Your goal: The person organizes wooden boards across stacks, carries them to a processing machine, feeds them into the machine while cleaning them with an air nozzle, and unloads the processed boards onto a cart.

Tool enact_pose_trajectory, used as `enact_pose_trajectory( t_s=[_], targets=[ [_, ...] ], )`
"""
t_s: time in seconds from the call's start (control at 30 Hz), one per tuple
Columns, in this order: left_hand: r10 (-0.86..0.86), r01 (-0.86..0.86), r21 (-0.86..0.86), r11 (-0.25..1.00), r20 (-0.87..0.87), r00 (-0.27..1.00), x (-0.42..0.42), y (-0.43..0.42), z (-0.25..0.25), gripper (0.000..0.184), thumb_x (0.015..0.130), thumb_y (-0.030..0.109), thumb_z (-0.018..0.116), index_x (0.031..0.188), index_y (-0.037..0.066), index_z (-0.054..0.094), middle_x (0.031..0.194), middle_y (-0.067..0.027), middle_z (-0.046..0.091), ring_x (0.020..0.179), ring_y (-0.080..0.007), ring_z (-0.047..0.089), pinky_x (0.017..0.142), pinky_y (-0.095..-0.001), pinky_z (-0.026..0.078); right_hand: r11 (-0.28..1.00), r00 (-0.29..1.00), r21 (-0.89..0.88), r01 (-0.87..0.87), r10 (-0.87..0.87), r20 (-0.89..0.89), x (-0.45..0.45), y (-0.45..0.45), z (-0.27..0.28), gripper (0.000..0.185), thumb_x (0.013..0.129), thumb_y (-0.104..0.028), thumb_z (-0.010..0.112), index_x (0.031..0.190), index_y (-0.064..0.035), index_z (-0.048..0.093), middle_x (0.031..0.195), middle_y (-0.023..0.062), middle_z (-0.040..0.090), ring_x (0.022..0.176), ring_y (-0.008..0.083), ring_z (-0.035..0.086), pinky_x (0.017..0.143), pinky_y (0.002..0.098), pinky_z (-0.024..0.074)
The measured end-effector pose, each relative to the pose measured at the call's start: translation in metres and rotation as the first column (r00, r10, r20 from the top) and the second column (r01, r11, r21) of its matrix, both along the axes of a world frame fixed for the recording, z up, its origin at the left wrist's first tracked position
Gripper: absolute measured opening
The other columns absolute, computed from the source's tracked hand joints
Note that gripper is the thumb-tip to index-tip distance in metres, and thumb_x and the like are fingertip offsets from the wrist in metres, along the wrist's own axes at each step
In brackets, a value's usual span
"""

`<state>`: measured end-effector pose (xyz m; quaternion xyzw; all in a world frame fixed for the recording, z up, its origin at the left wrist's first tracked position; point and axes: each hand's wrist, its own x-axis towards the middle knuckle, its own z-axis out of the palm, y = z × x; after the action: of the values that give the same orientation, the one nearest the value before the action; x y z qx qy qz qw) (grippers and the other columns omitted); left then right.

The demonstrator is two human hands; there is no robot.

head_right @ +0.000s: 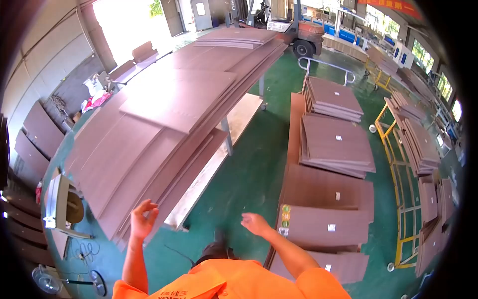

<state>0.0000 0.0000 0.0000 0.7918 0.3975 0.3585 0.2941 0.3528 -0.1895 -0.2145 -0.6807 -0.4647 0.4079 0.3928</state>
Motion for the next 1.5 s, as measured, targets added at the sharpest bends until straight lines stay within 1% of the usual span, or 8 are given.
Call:
enact_pose_trajectory(
  t_s=[0.3,0.67,0.83,1.03,1.17,1.2,1.37,1.5],
  targets=[
    [0.021,-0.014,0.179,0.984,-0.033,0.999,0.175,0.28,0.021,0.036,0.078,0.007,0.07,0.11,-0.006,0.061,0.095,-0.0159,0.07,0.09,-0.0295,0.068,0.082,-0.0348,0.052,0.996,0.897,0.091,-0.001,-0.039,0.439,0.22,0.281,0.105,0.041,0.081,-0.021,0.066,0.117,-0.0016,0.061,0.111,0.0162,0.067,0.102,0.0275,0.065,0.089,0.0356,0.0507],
    [-0.16,0.159,-0.024,0.987,-0.261,0.952,0.395,0.458,0.023,0.041,0.078,0.01,0.073,0.114,-0.004,0.06,0.098,-0.0138,0.069,0.092,-0.0233,0.068,0.08,-0.0334,0.052,0.96,0.782,0.262,0.096,-0.236,0.577,0.593,0.558,0.165,0.051,0.077,-0.015,0.069,0.124,0.0016,0.055,0.125,0.0204,0.059,0.115,0.0312,0.058,0.098,0.0376,0.0458],
    [-0.012,-0.027,-0.22,0.975,-0.176,0.984,0.503,0.508,0.02,0.043,0.08,0.015,0.072,0.117,-0.002,0.06,0.101,-0.0132,0.07,0.093,-0.0251,0.067,0.08,-0.0337,0.053,0.926,0.51,0.368,-0.088,-0.275,0.815,0.747,0.753,0.212,0.062,0.077,-0.019,0.07,0.132,0.0,0.048,0.133,0.0185,0.051,0.125,0.0334,0.047,0.107,0.0397,0.0368],
    [0.112,-0.138,-0.268,0.954,-0.11,0.988,0.652,0.549,0.046,0.043,0.081,0.014,0.071,0.119,-0.004,0.059,0.098,-0.0143,0.07,0.089,-0.0218,0.068,0.078,-0.0314,0.052,0.997,0.208,0.038,0.07,-0.052,0.977,0.879,0.919,0.264,0.083,0.078,-0.029,0.073,0.146,-0.0057,0.03,0.151,0.0115,0.031,0.141,0.0255,0.025,0.117,0.036,0.0212],
    [0.1,-0.119,-0.362,0.924,-0.071,0.992,0.729,0.586,0.049,0.039,0.085,0.008,0.068,0.119,-0.007,0.056,0.098,-0.0118,0.07,0.088,-0.0176,0.067,0.078,-0.0304,0.053,0.99,0.126,0.094,-0.103,-0.081,0.989,0.933,0.979,0.24,0.061,0.076,-0.016,0.066,0.133,-0.0043,0.045,0.131,0.0116,0.051,0.126,0.026,0.046,0.11,0.0381,0.0321],
    [0.127,-0.111,-0.474,0.874,0.001,0.992,0.746,0.595,0.044,0.041,0.087,0.01,0.066,0.122,-0.008,0.054,0.098,-0.011,0.07,0.088,-0.0164,0.066,0.079,-0.0297,0.052,0.982,-0.024,0.07,-0.173,-0.075,0.997,0.929,0.982,0.251,0.047,0.072,-0.01,0.064,0.117,-0.0019,0.054,0.111,0.0121,0.06,0.108,0.0261,0.059,0.096,0.0373,0.0452],
    [0.078,-0.038,-0.518,0.855,0.057,0.995,0.851,0.656,0.011,0.049,0.09,0.019,0.063,0.128,-0.009,0.048,0.104,-0.013,0.068,0.094,-0.0176,0.064,0.084,-0.0301,0.05,0.953,-0.186,-0.085,-0.289,0.031,0.982,0.91,0.976,0.261,0.029,0.068,-0.012,0.065,0.094,0.0001,0.059,0.092,0.0145,0.064,0.086,0.0264,0.065,0.071,0.0355,0.0543],
    [0.419,0.179,-0.848,0.498,0.416,0.807,0.954,0.702,0.015,0.053,0.094,0.035,0.057,0.128,-0.005,0.048,0.106,-0.0134,0.065,0.097,-0.0219,0.062,0.085,-0.0361,0.05,0.877,-0.194,-0.221,-0.426,0.15,0.97,0.817,0.89,0.284,0.022,0.067,-0.018,0.065,0.082,-0.0013,0.067,0.081,0.0129,0.064,0.082,0.026,0.065,0.06,0.0365,0.052]
  ],
)
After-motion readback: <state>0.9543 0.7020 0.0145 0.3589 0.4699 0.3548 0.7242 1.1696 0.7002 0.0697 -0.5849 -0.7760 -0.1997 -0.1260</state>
